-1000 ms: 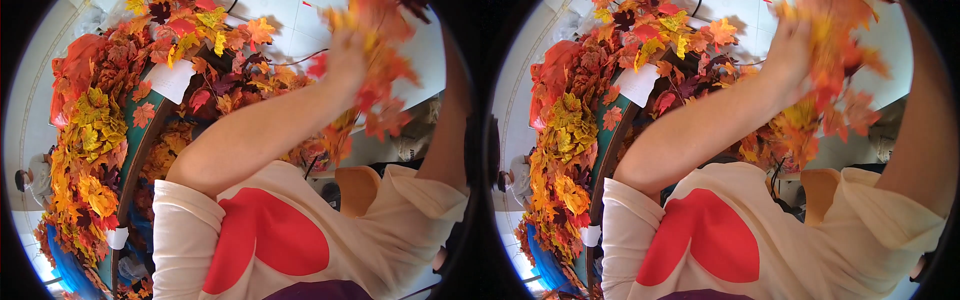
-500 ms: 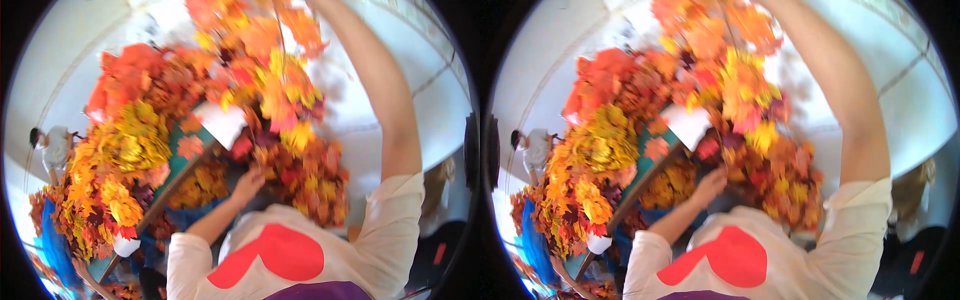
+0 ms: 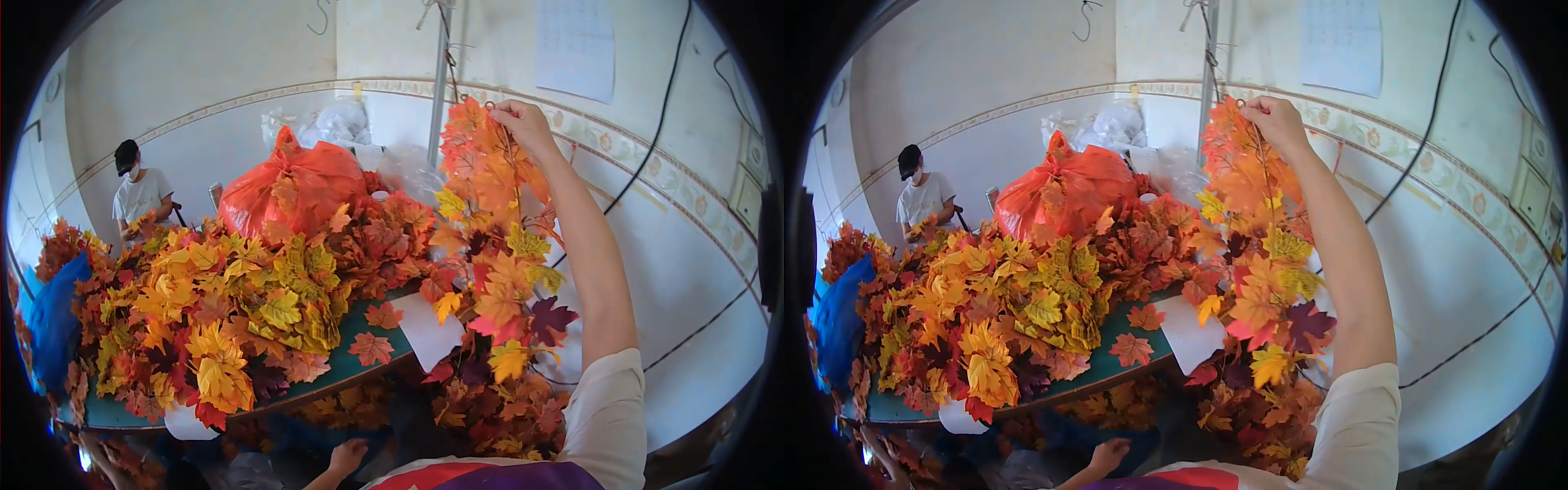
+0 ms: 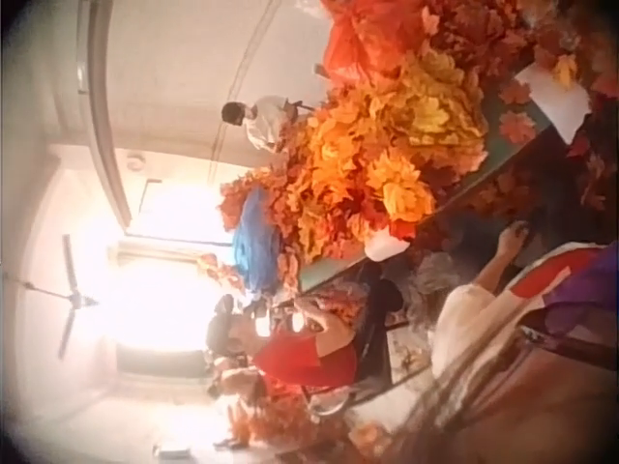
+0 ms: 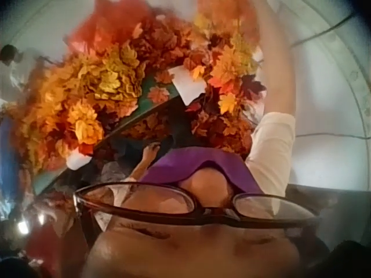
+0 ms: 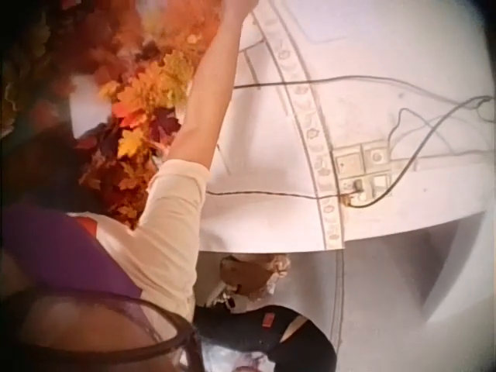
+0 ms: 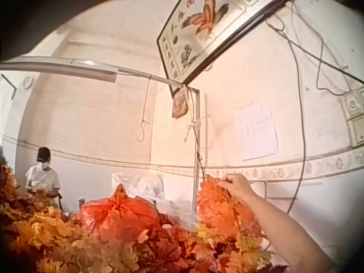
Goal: The person attaches artificial leaves onto a vine stem by hand, hangs the completed leaf garland onto a rod, and picks up another stem from beneath the table to attach more leaves.
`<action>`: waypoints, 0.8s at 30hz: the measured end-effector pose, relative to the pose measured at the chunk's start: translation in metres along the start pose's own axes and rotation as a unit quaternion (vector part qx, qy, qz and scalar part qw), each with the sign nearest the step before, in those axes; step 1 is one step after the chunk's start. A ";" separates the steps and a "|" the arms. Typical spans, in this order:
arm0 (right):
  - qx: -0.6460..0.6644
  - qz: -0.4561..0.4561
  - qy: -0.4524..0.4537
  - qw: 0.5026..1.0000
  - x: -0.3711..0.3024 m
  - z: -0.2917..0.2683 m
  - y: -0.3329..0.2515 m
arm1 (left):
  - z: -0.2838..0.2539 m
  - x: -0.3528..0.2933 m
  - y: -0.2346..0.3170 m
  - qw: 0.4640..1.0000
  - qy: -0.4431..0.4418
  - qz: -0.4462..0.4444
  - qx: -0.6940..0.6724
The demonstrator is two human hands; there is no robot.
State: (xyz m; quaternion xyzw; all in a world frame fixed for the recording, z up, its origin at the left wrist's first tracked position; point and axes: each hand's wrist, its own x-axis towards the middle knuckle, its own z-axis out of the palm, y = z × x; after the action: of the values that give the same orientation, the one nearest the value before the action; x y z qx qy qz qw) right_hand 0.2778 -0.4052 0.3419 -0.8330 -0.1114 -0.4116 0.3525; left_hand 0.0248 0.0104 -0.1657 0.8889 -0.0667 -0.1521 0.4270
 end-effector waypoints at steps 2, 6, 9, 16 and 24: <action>-0.051 -0.017 0.014 0.998 0.020 0.022 -0.002 | 0.006 -0.006 -0.038 0.999 0.004 -0.042 0.027; -0.138 -0.023 0.036 0.990 0.067 0.045 0.019 | -0.198 -0.012 -0.221 0.994 0.003 -0.040 0.097; -0.147 -0.012 0.056 0.987 0.090 0.092 0.033 | -0.404 -0.064 -0.285 0.983 0.112 -0.002 0.147; -0.163 0.006 0.091 0.982 0.130 0.090 0.060 | -0.552 0.029 -0.033 0.925 0.268 0.138 0.231; -0.346 0.095 0.086 0.929 0.138 0.098 0.071 | -0.660 0.003 -0.347 0.969 0.235 0.013 0.074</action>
State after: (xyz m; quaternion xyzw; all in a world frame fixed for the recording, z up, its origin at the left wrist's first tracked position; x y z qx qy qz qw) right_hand 0.4587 -0.4052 0.3715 -0.8716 0.1486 -0.4588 0.0882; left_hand 0.2398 0.7147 -0.0479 0.9279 0.0126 0.0717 0.3657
